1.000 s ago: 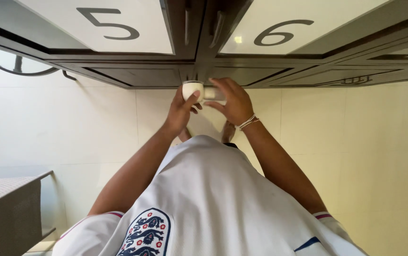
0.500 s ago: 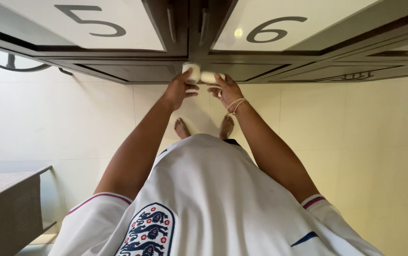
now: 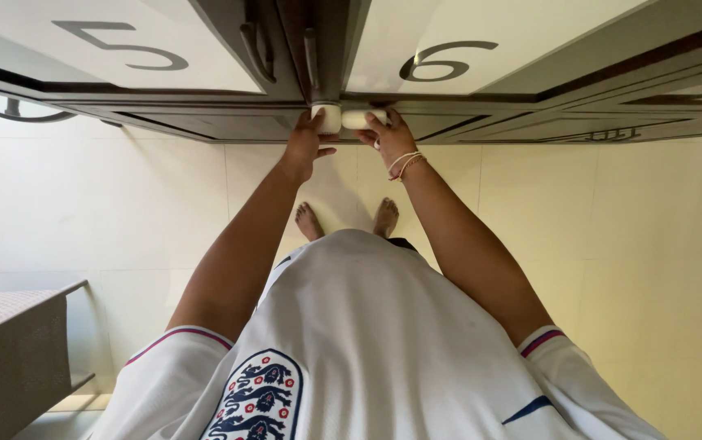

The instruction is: Using a handheld lint remover to clean fabric and the surface of a cabinet.

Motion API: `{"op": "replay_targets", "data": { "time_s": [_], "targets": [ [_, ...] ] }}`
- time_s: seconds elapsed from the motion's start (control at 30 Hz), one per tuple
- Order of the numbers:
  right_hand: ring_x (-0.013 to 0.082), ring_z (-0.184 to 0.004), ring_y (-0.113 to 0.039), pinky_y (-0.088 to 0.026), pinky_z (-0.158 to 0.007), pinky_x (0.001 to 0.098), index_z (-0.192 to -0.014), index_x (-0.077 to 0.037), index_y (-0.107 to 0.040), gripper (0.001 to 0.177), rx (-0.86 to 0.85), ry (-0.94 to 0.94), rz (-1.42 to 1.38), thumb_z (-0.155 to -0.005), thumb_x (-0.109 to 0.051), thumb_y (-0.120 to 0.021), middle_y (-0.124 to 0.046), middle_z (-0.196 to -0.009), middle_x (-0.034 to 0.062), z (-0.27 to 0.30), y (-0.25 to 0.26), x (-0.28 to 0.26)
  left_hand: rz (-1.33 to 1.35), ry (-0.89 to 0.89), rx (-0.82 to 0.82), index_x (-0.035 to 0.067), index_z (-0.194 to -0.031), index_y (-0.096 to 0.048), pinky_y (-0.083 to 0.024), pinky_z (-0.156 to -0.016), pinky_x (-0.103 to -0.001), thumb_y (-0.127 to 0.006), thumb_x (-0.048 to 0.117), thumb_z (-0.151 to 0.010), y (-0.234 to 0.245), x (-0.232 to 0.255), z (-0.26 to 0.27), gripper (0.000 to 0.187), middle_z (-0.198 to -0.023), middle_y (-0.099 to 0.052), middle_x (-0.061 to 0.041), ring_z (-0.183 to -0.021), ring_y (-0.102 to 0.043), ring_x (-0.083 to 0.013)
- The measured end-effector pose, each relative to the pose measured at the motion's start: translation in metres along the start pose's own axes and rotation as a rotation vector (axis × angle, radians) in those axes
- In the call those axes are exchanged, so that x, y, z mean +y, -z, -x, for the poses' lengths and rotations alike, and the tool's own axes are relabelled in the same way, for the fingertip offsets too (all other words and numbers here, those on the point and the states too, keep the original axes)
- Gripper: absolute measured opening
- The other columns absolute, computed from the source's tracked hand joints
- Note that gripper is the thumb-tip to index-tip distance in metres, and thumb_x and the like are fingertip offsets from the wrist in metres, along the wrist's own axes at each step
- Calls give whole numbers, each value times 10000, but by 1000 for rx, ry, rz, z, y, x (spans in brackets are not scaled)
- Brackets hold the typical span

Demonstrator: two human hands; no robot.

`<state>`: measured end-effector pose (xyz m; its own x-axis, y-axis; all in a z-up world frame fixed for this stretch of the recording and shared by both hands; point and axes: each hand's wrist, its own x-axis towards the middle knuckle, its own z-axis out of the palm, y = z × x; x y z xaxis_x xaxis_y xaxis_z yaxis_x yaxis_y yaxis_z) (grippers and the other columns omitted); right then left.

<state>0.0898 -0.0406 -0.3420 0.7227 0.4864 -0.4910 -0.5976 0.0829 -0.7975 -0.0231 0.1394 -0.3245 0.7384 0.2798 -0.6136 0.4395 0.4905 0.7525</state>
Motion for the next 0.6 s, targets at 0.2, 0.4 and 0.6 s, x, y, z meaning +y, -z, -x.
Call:
{"op": "replay_targets", "data": {
  "time_s": [0.2, 0.4, 0.6],
  "targets": [
    [309, -973, -715, -647, -912, 394, -1366, 30, -447, 535, -25, 3, -41, -945, -144, -727, -644, -1196, 172, 3, -2, -7, 23, -37, 45, 165, -1510, -409, -529, -860, -394, -514, 404, -1020, -5, 7, 7, 556, -1243, -682, -75, -963, -699, -209],
    [321, -1014, -731, -638, -923, 388, -1324, 100, -488, 497, -38, -20, 6, -956, -139, -721, -669, -1216, 190, 6, -11, -16, 44, -36, 96, 116, -1490, -441, -531, -870, -367, -526, 418, -1029, -6, 7, 18, 558, -1237, -700, -71, -967, -723, -195],
    [342, -1036, -731, -650, -936, 396, -1277, 101, -496, 442, -57, -25, -93, -952, -107, -713, -664, -1220, 206, 0, -8, -5, 73, -56, 117, 95, -1429, -507, -540, -807, -346, -520, 400, -1036, -1, 3, 5, 498, -1172, -711, -86, -912, -717, -194]
  ]
}}
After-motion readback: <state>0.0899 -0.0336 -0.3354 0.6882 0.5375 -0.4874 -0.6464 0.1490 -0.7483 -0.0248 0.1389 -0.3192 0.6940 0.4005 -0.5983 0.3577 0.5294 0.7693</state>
